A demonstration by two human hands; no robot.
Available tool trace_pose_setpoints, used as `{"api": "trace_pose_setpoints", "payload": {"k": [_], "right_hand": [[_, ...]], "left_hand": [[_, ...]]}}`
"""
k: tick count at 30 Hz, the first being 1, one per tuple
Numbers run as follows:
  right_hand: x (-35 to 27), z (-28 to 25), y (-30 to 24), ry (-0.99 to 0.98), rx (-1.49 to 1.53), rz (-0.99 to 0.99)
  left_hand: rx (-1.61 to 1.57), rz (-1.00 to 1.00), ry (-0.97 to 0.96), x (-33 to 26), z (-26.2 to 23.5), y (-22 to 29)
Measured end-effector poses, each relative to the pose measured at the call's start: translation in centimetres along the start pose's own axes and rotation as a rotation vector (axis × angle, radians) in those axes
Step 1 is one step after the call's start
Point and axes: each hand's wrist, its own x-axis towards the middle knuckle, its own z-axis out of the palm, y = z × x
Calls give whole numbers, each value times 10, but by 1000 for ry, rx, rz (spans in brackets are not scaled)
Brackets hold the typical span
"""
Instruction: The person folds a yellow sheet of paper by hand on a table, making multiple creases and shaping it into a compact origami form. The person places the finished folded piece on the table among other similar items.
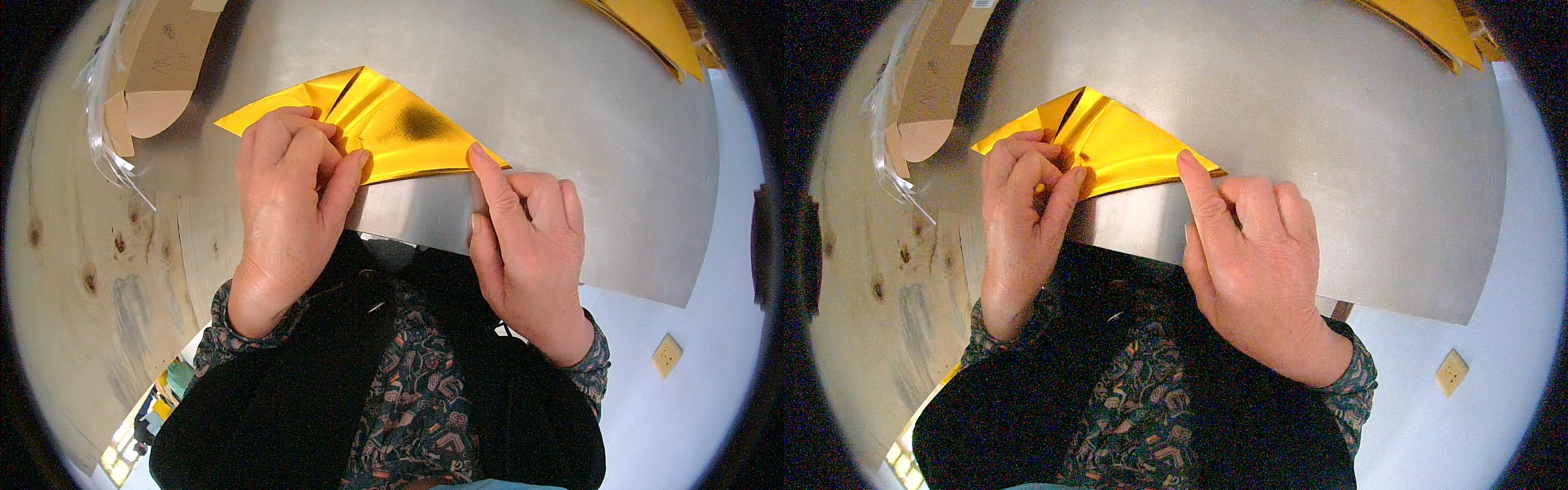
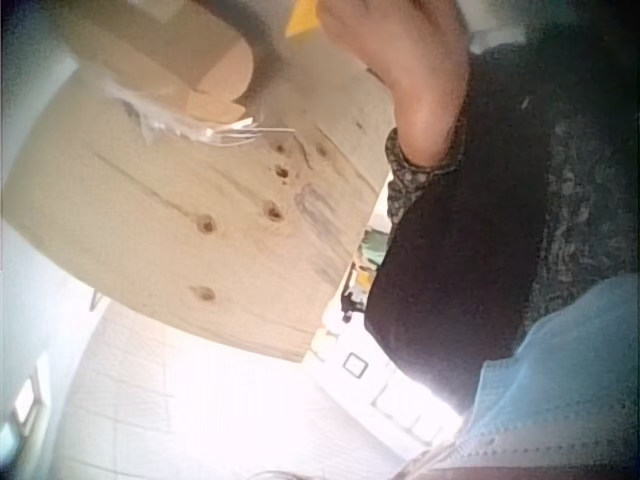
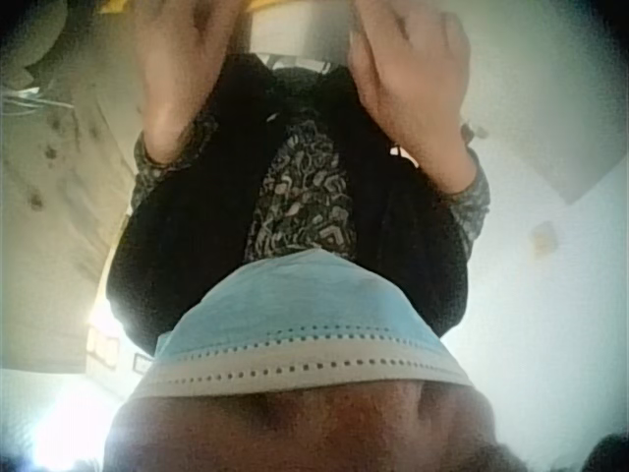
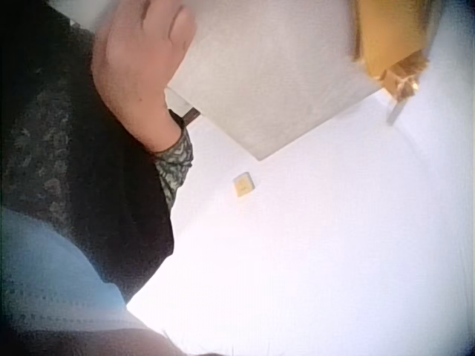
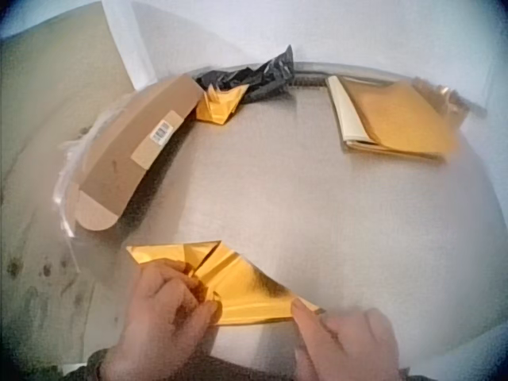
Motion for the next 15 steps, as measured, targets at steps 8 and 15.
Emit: {"api": "trace_pose_setpoints", "payload": {"k": [8, 15], "right_hand": [[0, 2, 0, -3, 18, 2], [-1, -1, -1, -58, -4, 17]], "left_hand": [[-15, 5, 8, 1, 1, -2], [-26, -8, 5, 0, 1, -2]]}}
